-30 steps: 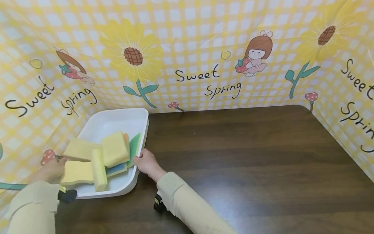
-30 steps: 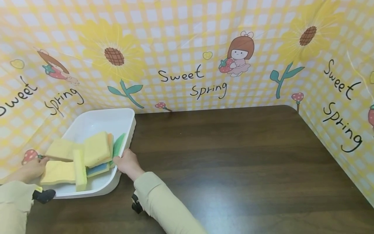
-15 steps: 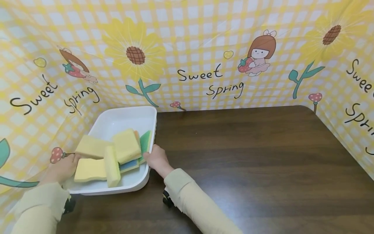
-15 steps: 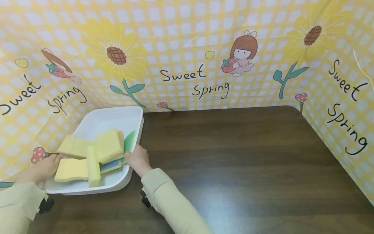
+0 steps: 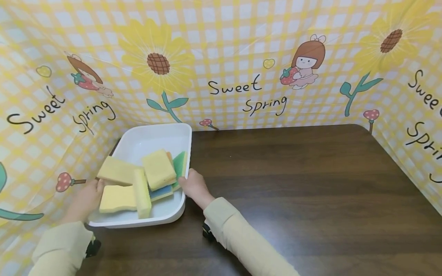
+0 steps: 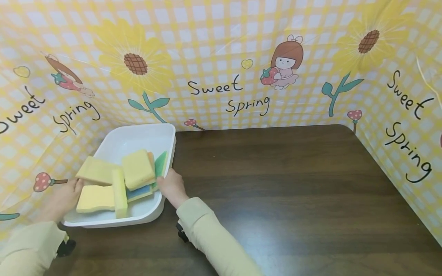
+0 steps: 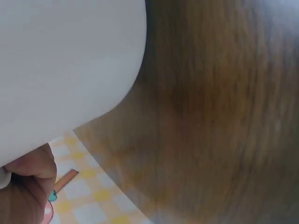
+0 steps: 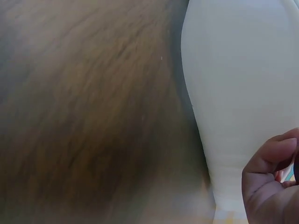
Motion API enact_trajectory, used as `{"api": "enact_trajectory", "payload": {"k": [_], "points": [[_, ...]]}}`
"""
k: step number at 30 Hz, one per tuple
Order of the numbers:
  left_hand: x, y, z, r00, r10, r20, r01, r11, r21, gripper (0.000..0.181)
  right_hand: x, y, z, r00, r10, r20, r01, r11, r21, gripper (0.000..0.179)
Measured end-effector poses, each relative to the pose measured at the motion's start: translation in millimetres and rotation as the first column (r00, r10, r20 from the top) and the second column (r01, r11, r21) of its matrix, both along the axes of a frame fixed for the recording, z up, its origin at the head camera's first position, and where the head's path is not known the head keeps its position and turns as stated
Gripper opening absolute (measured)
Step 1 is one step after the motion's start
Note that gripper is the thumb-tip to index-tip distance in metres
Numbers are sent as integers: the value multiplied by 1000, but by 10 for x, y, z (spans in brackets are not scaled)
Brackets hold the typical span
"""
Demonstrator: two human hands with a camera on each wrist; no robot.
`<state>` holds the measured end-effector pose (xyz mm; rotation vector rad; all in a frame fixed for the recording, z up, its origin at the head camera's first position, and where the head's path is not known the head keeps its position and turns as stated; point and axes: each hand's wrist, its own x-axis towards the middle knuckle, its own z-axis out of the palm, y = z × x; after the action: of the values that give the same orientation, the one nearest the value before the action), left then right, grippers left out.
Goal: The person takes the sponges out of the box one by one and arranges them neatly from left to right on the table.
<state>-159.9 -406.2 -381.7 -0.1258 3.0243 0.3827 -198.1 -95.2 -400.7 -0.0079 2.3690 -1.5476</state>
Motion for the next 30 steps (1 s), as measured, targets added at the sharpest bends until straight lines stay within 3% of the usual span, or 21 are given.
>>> {"api": "enact_trajectory", "payload": {"k": [11,23,30], "points": [[36,199,10,999,38,34,-38,999,19,64,9,226,29,997,79,15,-79,997,21,26],[69,404,3,993,107,50,-110,991,70,63,-1,423,44,996,89,9,-90,995,49,26],[71,556,-29,992,114,63,-119,988,93,66,-37,566,9,996,87,6,-87,994,60,25]]}}
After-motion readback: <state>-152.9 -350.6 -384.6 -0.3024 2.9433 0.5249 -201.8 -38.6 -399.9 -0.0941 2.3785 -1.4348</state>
